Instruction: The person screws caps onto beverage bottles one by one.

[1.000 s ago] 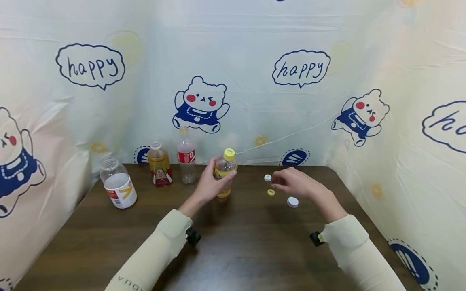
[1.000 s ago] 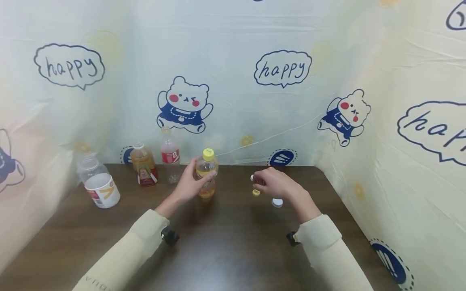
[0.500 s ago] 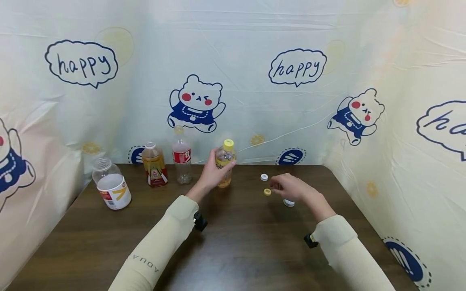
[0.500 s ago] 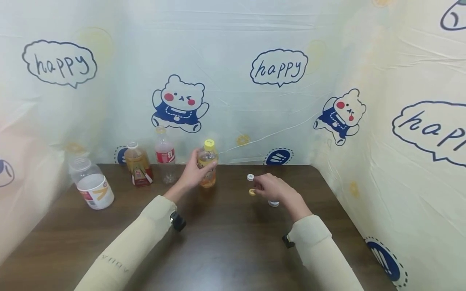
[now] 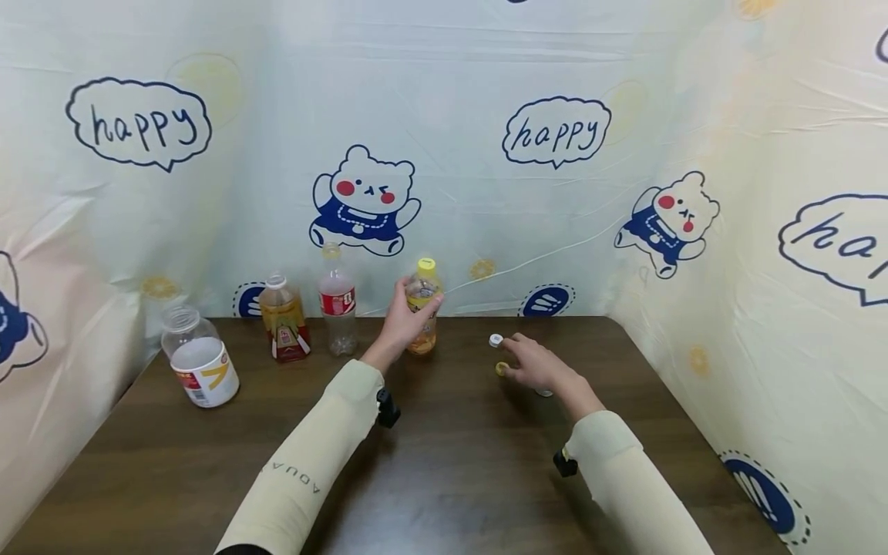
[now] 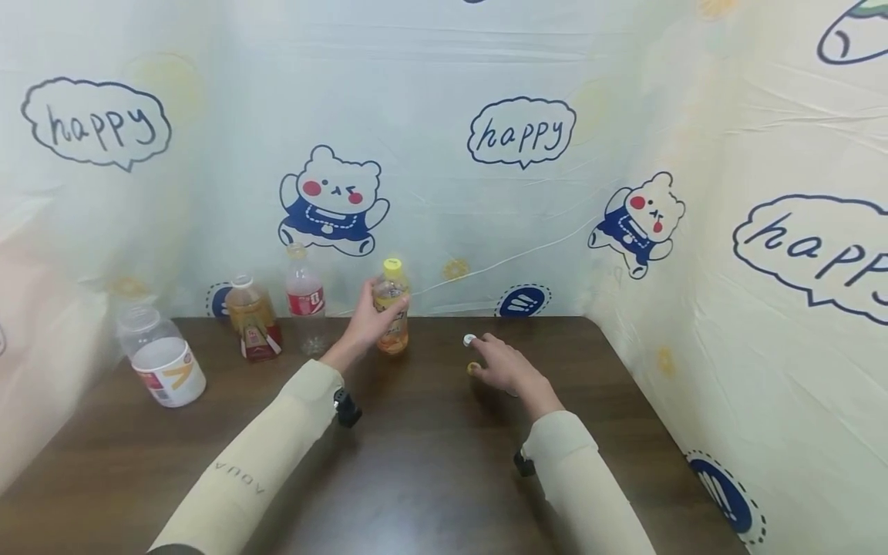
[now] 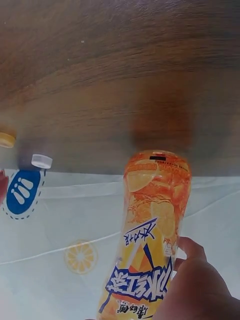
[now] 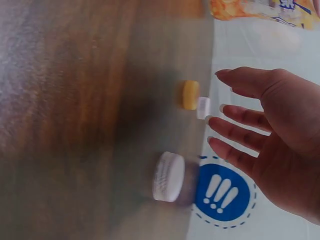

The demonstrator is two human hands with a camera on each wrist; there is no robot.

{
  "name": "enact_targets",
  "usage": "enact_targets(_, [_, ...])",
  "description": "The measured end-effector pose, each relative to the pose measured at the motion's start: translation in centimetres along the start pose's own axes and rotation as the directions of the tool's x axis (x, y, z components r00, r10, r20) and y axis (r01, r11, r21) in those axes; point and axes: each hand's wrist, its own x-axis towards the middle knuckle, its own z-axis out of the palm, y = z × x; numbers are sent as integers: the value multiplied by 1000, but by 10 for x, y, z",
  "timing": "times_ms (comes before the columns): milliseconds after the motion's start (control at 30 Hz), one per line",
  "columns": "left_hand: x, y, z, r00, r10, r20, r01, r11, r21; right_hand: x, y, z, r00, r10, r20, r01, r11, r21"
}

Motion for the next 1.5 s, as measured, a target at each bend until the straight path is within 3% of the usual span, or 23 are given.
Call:
enact_targets(167, [4,-6,-6,999,-35,-32,34,999,-30,8,-2,14,1000,-2,21,2,1000,-8])
enact_targets(367, [7,-4,-13,999,-36,-39,34,998,-44,14,-7,25,1000,0,16,0,1000,-12])
enact_targets(533, [7,2,-19,999,-6,-32,5,1000,-20,18,-10,29,1000,-1,7,1,1000,-26])
enact_targets(633, [3,6,-23,998,55,-35,-53,996,70,19,-10,30,1000,-23,3,23,1000,-20])
enact_targets(800, [-13,15,-31,986,164,2,-160,959,233,18,-8,31,1000,-25,10,25,1000,19])
enact_targets(1033, [-39,33,-44,968,245,52,-247,894,373,15,-5,28,1000,5,26,-5,1000,7])
enact_targets(1233, [-59,39,-59,947,322,-2,-289,853,435,15,-2,28,999,-5,46,5,1000,12])
enact_targets(1400, [-68,35,-76,929,356,-105,-289,872,395,12,2,27,999,-11,31,9,998,61])
enact_targets(1500, [-70,29,-86,909,380,-171,-301,883,359,10,3,25,1000,8,19,-10,997,77])
